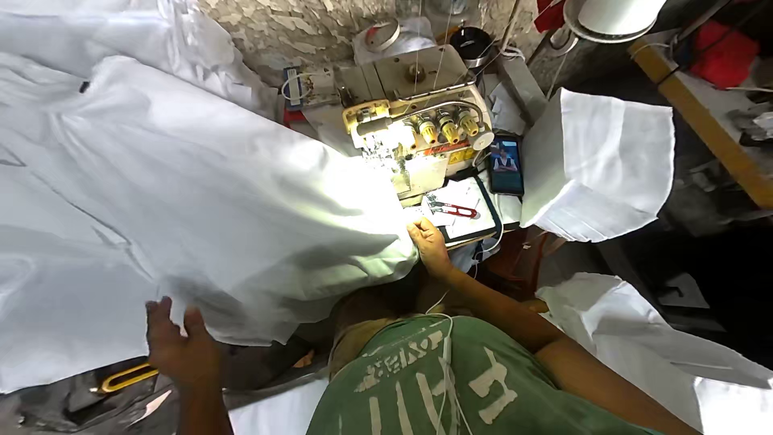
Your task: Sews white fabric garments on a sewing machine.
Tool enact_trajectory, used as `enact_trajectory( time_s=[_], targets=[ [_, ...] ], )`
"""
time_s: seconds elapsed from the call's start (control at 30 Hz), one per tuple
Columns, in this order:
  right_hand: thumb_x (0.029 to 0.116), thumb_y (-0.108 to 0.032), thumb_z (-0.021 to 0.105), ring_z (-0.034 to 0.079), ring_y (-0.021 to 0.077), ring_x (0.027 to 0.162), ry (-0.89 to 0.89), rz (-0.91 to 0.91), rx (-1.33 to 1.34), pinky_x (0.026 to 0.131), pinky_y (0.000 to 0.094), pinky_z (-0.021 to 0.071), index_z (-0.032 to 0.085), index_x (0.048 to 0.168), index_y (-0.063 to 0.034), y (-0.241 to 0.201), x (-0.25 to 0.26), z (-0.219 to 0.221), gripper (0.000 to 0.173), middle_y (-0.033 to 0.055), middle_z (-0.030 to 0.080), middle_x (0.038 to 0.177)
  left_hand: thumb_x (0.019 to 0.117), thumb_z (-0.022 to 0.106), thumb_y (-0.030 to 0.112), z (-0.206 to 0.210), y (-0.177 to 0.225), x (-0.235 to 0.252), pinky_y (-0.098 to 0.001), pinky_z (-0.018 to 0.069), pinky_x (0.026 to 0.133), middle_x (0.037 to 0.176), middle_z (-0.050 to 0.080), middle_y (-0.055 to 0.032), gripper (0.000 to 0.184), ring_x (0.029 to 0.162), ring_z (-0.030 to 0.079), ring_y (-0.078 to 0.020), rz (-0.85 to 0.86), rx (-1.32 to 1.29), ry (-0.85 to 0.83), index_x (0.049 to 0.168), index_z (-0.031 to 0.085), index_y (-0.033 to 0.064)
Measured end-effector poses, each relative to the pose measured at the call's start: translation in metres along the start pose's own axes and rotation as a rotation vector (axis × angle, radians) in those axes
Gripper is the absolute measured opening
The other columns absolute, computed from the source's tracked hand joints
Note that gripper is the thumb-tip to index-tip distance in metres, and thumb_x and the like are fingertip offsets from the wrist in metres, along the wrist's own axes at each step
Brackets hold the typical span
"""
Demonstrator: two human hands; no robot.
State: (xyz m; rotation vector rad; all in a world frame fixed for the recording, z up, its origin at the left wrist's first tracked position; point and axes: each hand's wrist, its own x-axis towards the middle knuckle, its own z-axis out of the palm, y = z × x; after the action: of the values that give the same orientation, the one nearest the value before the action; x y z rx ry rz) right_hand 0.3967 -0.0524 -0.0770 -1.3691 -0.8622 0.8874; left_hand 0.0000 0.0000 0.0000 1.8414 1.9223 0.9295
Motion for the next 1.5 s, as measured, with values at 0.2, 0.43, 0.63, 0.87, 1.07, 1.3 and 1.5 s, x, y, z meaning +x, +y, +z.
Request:
enact_trajectory(
  time_s=[0.2, 0.43, 0.63, 0.87, 1.07, 1.3, 1.5],
  targets=[
    [0.1035, -0.006, 0.054, 0.058, 0.0001, 0.071, 0.022, 0.096, 0.181, 0.070, 0.0188, 0.0510, 0.058, 0.101, 0.0004, -0.007, 0.004, 0.001, 0.008, -0.0007, 0.062, 0.078, 0.1089, 0.046, 0.023, 0.034, 0.001, 0.062, -0.0631, 0.0307, 0.115, 0.147, 0.046, -0.0361, 0.054, 0.140, 0.043, -0.0491, -0.233, 0.120, -0.069, 0.152, 0.037, -0.0084],
    [0.1078, -0.015, 0.049, 0.057, 0.0022, 0.071, -0.066, 0.248, 0.244, 0.070, 0.0218, 0.0502, 0.055, 0.102, -0.0073, -0.041, -0.013, 0.003, 0.011, -0.0018, 0.058, 0.080, 0.1041, 0.055, 0.025, 0.037, -0.008, 0.064, -0.0573, 0.0230, 0.122, 0.160, 0.030, -0.0332, 0.061, 0.150, 0.027, -0.0483, -0.307, 0.119, 0.103, 0.154, 0.037, -0.0041],
    [0.1058, -0.013, 0.053, 0.059, 0.0043, 0.064, -0.168, 0.401, 0.427, 0.062, 0.0220, 0.0517, 0.058, 0.103, -0.0079, -0.046, -0.012, 0.011, 0.008, -0.0008, 0.062, 0.076, 0.1037, 0.058, 0.021, 0.029, -0.013, 0.062, -0.0350, 0.0437, 0.104, 0.140, 0.054, -0.0241, 0.056, 0.119, 0.056, -0.0217, -0.418, -0.287, 0.159, 0.150, 0.040, -0.0046],
    [0.1021, -0.003, 0.054, 0.064, 0.0141, 0.097, -0.044, 0.498, 0.469, 0.084, 0.0330, 0.0548, 0.044, 0.144, -0.0048, -0.034, 0.002, 0.018, 0.044, 0.0114, 0.061, 0.125, 0.1012, 0.063, 0.023, 0.015, -0.022, 0.071, -0.0297, 0.0477, 0.085, 0.112, 0.059, -0.0083, 0.036, 0.090, 0.054, -0.0069, -0.535, -0.340, 0.098, 0.126, 0.058, -0.0024],
    [0.1077, -0.014, 0.045, 0.067, 0.0097, 0.085, -0.323, 0.605, 0.690, 0.078, 0.0287, 0.0574, 0.048, 0.131, -0.0131, -0.023, 0.011, 0.011, 0.024, 0.0018, 0.067, 0.097, 0.1040, 0.052, 0.016, 0.018, -0.010, 0.061, -0.0283, 0.0497, 0.089, 0.110, 0.056, -0.0032, 0.027, 0.099, 0.056, -0.0057, -0.355, -0.559, 0.358, 0.126, 0.052, -0.0003],
    [0.1060, -0.011, 0.046, 0.067, 0.0112, 0.093, -0.397, 0.552, 0.668, 0.083, 0.0312, 0.0574, 0.044, 0.137, -0.0137, -0.024, 0.017, 0.003, 0.031, 0.0029, 0.066, 0.108, 0.1080, 0.049, 0.030, 0.019, 0.014, 0.061, -0.0294, 0.0545, 0.096, 0.118, 0.064, 0.0074, 0.032, 0.108, 0.064, -0.0037, -0.419, -0.888, -0.091, 0.138, 0.046, 0.0204],
    [0.1067, -0.011, 0.039, 0.069, 0.0097, 0.088, -0.500, 0.524, 0.767, 0.080, 0.0293, 0.0585, 0.048, 0.127, -0.0182, -0.024, 0.019, 0.009, 0.023, -0.0004, 0.069, 0.099, 0.1069, 0.051, 0.034, 0.040, 0.028, 0.068, -0.0334, 0.0449, 0.104, 0.134, 0.056, -0.0155, 0.054, 0.117, 0.056, -0.0139, -0.262, -0.507, 0.178, 0.144, 0.044, -0.0040]
  ],
)
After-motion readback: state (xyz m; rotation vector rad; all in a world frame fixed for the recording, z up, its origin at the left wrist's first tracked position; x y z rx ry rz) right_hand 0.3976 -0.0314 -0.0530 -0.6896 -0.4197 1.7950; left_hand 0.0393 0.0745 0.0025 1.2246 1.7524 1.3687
